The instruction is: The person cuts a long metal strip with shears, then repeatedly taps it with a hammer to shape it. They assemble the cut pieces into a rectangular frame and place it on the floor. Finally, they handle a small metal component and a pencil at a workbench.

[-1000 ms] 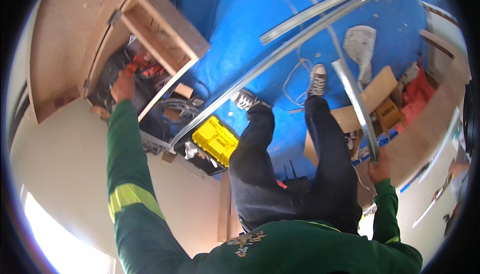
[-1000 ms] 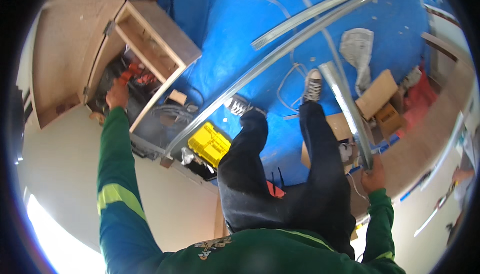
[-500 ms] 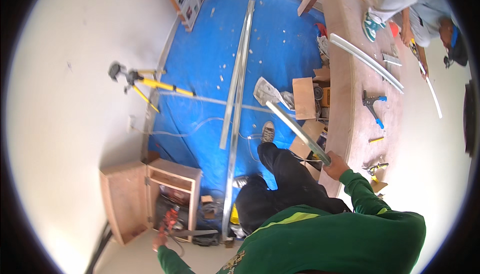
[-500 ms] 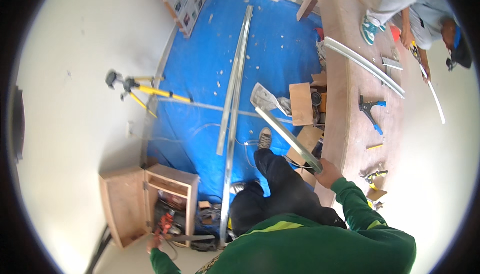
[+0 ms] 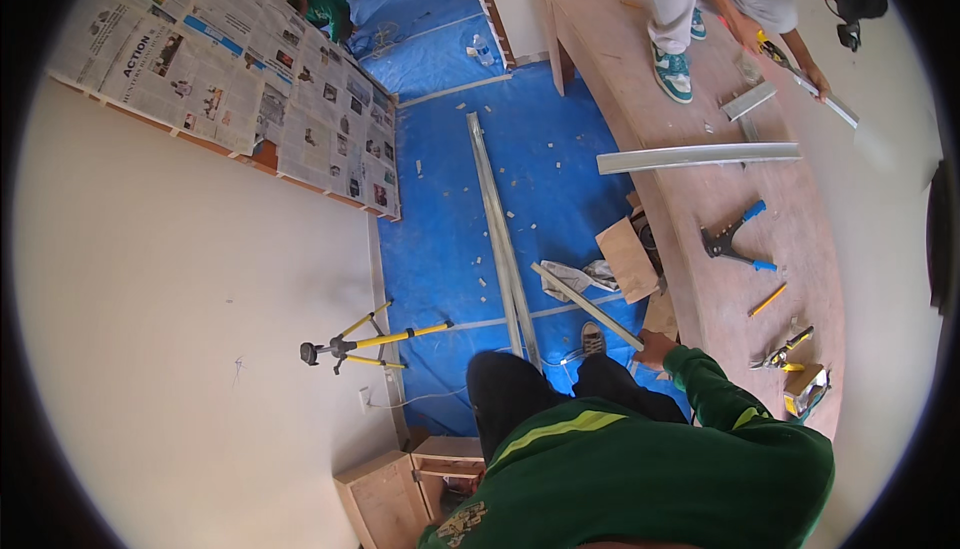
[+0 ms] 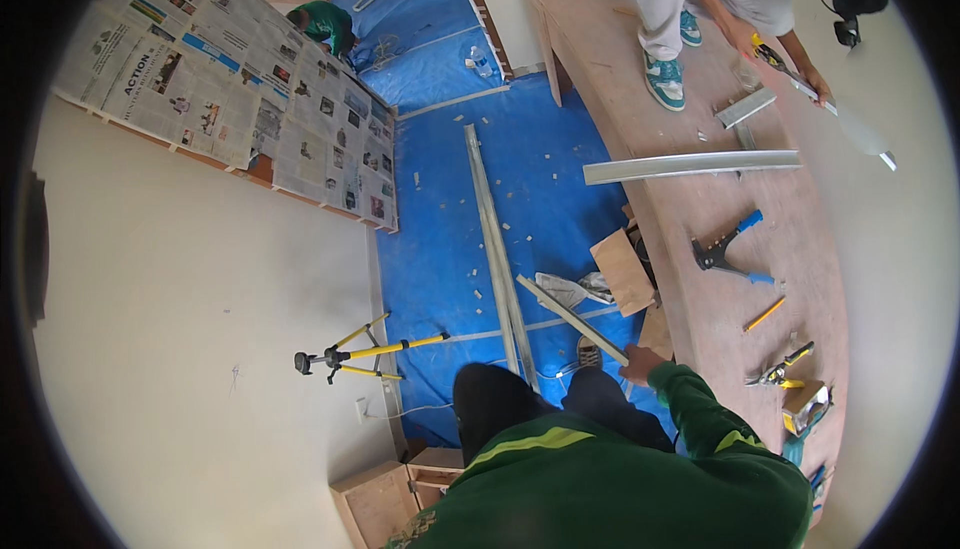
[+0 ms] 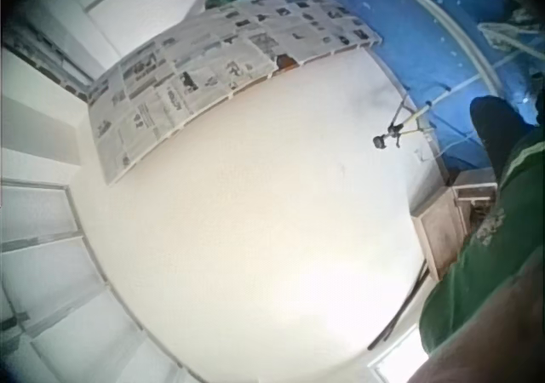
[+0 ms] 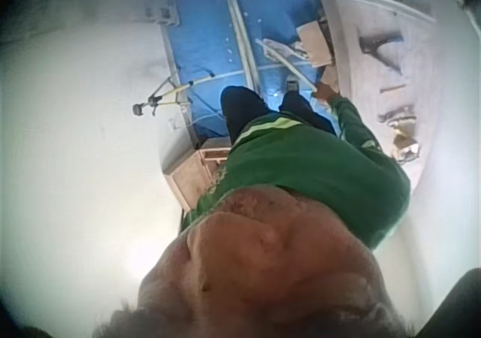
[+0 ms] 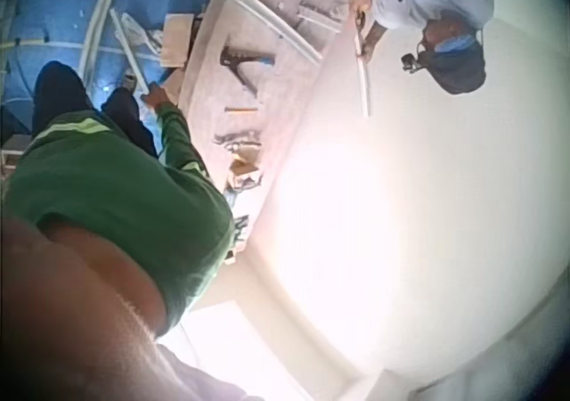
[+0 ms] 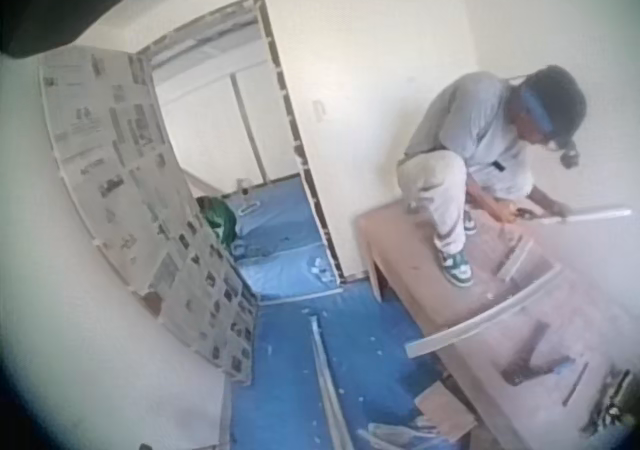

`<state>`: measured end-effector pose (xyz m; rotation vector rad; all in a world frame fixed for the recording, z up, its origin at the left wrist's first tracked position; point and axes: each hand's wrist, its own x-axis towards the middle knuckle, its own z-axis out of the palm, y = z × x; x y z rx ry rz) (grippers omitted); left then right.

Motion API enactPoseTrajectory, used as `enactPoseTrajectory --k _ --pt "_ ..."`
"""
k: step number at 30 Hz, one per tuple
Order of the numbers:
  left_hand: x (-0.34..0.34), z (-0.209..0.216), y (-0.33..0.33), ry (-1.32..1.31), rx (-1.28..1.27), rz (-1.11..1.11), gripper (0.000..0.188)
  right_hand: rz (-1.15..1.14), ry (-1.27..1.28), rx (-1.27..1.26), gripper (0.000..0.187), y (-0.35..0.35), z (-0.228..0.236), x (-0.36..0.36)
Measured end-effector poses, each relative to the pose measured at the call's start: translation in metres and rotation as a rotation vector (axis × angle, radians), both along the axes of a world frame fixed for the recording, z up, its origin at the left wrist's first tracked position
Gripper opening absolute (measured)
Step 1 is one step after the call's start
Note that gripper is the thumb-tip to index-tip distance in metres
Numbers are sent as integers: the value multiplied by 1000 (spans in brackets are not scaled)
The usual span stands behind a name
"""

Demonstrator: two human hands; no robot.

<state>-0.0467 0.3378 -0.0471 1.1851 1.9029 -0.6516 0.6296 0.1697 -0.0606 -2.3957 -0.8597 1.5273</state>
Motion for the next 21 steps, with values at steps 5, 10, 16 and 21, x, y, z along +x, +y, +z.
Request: enactPoseTrajectory --k 5,10,16,21 --pt "49 -23 89 -55 -18 -37 66 90 41 -21 59 54 -15 18" --pt "105 -71 236 -146 -50 -172 64 62 32 2 60 146 -42 57" --pt "142 -97 417 -270 -115 -316 61 -209 -58 -76 49 258 -12 50" --pt "205 -119 542 -371 -131 -395 58 -211 -158 10 50 356 39 79"
